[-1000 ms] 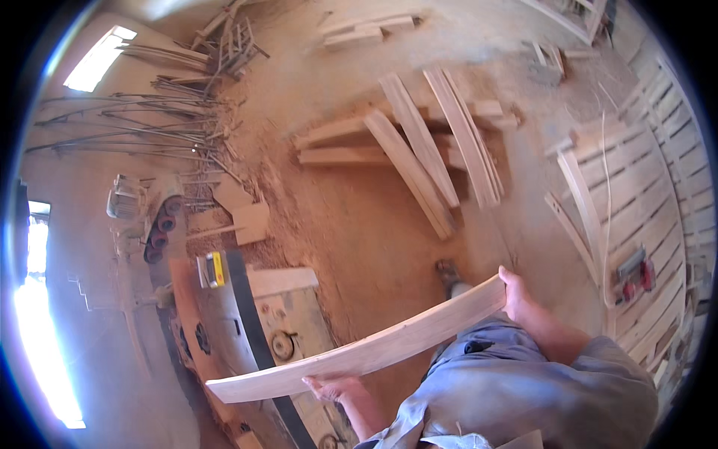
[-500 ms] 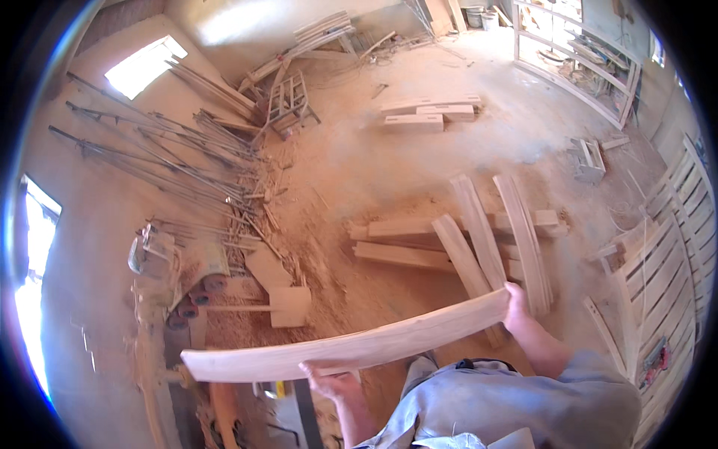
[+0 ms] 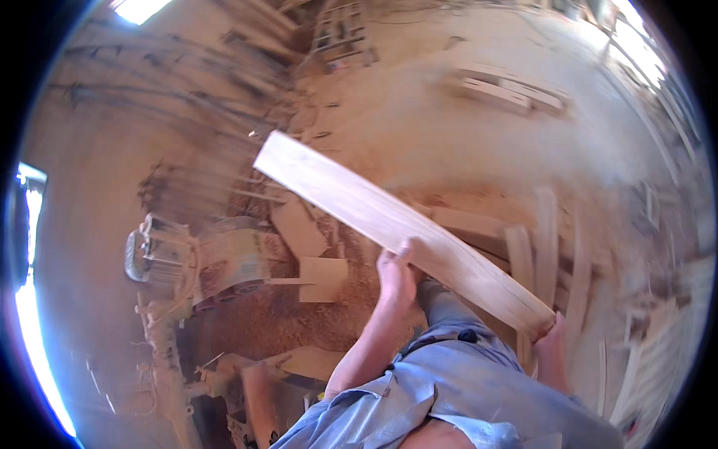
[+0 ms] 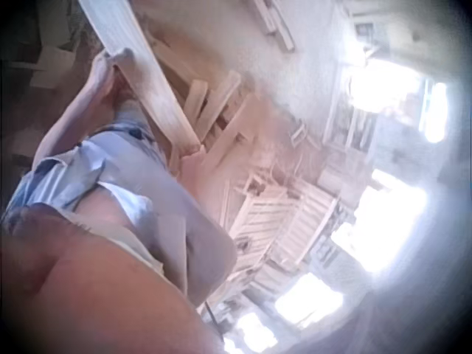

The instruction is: The person assembles a wooden structure by placing planks onto a frame and securing them with a nail gun. They also use an angle grinder to smooth the edges of a plank before fitting it into the assembly.

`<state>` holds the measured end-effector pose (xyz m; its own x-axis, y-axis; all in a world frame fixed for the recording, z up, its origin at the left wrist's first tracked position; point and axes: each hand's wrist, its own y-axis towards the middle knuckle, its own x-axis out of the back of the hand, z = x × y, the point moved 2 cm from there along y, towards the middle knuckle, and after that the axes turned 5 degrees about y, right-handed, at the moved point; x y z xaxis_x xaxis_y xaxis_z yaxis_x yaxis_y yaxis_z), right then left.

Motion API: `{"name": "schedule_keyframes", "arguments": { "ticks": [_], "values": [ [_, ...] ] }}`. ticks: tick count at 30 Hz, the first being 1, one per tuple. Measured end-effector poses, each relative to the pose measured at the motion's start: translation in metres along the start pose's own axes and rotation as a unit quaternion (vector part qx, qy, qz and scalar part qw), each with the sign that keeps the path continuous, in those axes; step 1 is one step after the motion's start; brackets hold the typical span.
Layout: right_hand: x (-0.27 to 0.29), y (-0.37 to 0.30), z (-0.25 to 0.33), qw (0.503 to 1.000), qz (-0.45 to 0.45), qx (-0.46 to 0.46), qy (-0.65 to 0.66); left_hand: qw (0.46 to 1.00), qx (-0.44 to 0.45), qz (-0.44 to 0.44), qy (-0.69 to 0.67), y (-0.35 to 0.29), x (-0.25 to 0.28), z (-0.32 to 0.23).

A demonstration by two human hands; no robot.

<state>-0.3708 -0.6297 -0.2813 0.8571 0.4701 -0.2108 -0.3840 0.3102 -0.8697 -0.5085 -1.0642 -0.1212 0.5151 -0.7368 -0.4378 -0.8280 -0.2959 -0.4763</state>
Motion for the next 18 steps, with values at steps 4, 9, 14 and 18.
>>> {"name": "schedule_keyframes", "arguments": {
  "ticks": [4,9,14,18],
  "values": [
    [-0.114,0.009,-0.032,0.997,-0.054,-0.001,-0.052,0.997,-0.039,-0.023,0.059,0.069,0.014,-0.069],
    [-0.304,0.001,-0.029,0.993,0.103,0.006,-0.055,0.99,-0.042,-0.129,-0.038,0.182,0.05,-0.157],
    [-0.5,0.026,-0.025,0.98,0.177,0.059,-0.071,0.975,-0.041,-0.197,-0.093,0.3,0.076,-0.217],
    [-0.672,0.031,-0.032,0.961,0.171,0.134,-0.169,0.952,-0.017,-0.279,-0.128,0.42,0.101,-0.263]
  ]
}}
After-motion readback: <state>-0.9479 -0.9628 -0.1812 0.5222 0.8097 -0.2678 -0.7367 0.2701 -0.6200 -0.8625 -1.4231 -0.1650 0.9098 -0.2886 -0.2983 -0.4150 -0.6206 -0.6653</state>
